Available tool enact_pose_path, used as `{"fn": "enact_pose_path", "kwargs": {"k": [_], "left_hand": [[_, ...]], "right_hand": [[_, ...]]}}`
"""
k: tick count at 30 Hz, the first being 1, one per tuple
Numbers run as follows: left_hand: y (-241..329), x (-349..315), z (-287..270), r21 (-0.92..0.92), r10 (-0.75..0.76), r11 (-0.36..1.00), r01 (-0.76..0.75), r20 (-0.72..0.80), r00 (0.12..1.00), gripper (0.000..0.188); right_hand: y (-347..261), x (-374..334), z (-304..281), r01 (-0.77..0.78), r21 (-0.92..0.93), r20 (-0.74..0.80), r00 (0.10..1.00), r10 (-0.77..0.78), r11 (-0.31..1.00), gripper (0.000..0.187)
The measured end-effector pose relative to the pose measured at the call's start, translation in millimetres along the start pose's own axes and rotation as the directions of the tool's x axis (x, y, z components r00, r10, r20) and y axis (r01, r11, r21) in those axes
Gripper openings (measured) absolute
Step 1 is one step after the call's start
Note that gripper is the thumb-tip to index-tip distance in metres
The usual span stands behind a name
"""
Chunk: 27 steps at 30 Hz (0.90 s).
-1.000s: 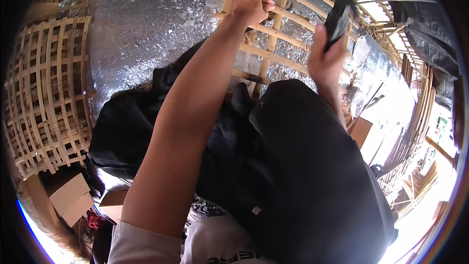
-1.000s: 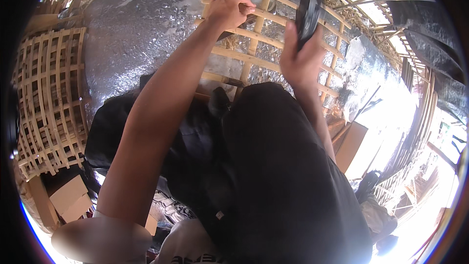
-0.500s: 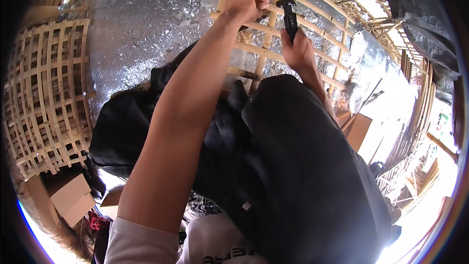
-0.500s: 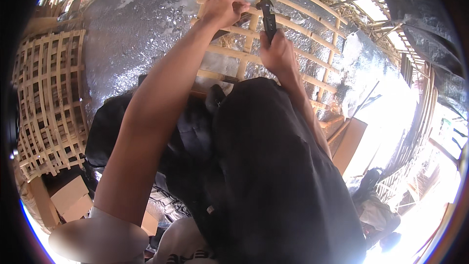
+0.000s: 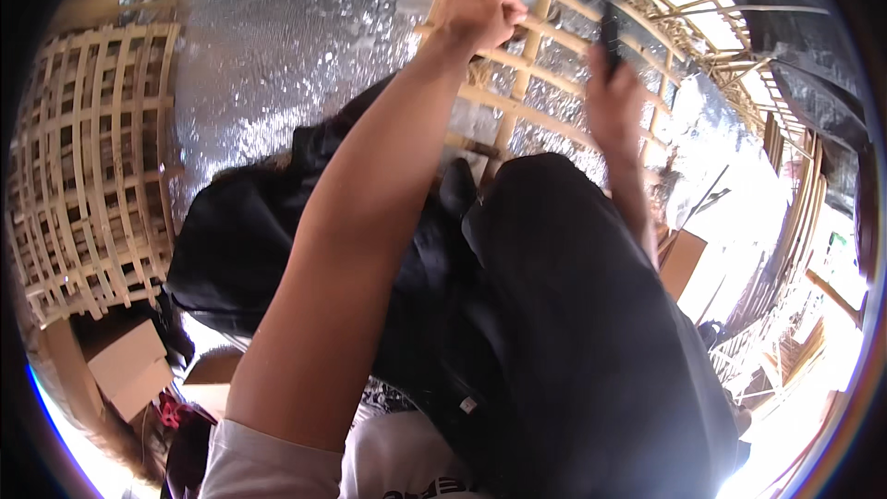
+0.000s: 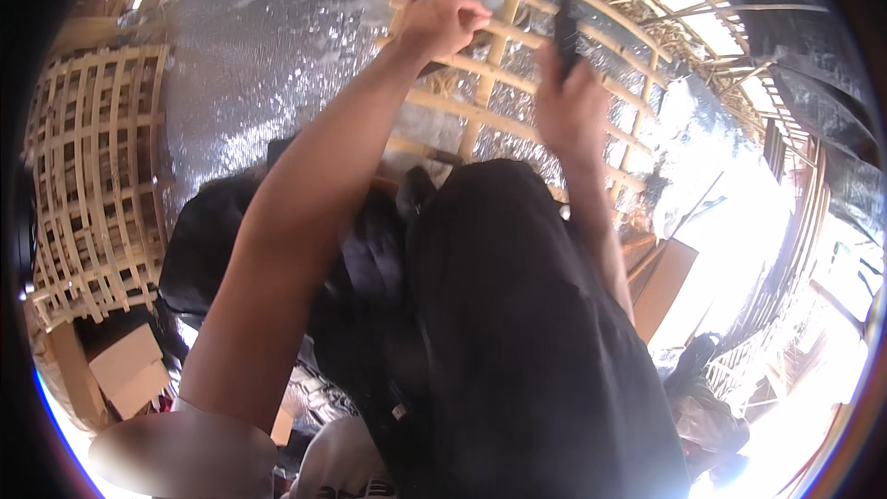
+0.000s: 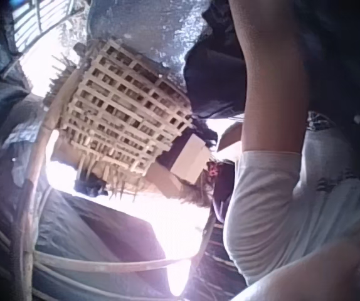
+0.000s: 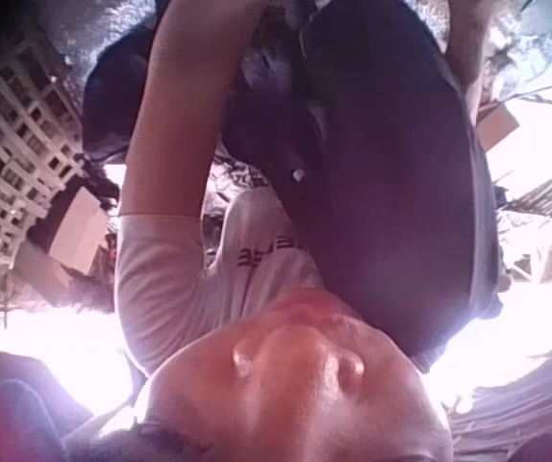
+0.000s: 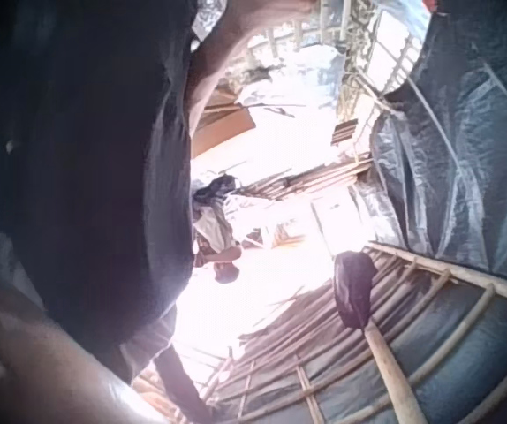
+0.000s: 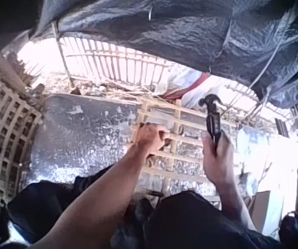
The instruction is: The person is assembling a bamboo grid by placing thin bamboo strips onto a frame, using a pair of pliers to secure them, and using a hammer to tap the strips into alignment.
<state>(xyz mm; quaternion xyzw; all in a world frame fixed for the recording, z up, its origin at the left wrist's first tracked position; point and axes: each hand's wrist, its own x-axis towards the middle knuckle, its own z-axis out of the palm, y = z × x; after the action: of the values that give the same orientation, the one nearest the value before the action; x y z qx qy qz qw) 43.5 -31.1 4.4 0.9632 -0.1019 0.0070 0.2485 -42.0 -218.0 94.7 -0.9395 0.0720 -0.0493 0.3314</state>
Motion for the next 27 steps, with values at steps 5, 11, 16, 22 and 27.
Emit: {"fn": "enact_pose_path", "kwargs": {"k": [5, 11, 16, 22, 27], "left_hand": [[-9.3, -0.6, -0.5, -0.132, -0.036, 0.99, 0.047, 0.085, 0.996, 0.019], [-17.8, 2.0, -2.3, -0.099, 0.031, 0.995, -0.031, 0.005, 0.999, 0.021], [-18.2, -5.8, 1.2, -0.104, 0.016, 0.995, -0.008, 0.069, 0.997, 0.017], [-2.7, -1.1, -5.5, -0.127, 0.023, 0.992, -0.008, 0.112, 0.993, 0.02], [-15.8, -8.3, -4.3, -0.149, -0.021, 0.988, 0.036, 0.102, 0.995, 0.019]], "right_hand": [[-41.1, -9.5, -19.6, 0.399, 0.431, -0.346, 0.901, -0.26, 0.81, 0.022], [8.5, -23.3, 26.8, 0.184, -0.054, 0.019, 0.983, -0.183, 0.981, 0.033], [-21.9, -18.9, 3.6, 0.279, 0.391, -0.221, 0.954, -0.205, 0.877, 0.023], [2.1, -11.4, 10.8, 0.064, -0.017, 0.017, 0.998, -0.063, 0.998, 0.034], [-1.5, -26.0, 19.8, 0.188, 0.229, -0.09, 0.981, -0.171, 0.955, 0.025]]}}
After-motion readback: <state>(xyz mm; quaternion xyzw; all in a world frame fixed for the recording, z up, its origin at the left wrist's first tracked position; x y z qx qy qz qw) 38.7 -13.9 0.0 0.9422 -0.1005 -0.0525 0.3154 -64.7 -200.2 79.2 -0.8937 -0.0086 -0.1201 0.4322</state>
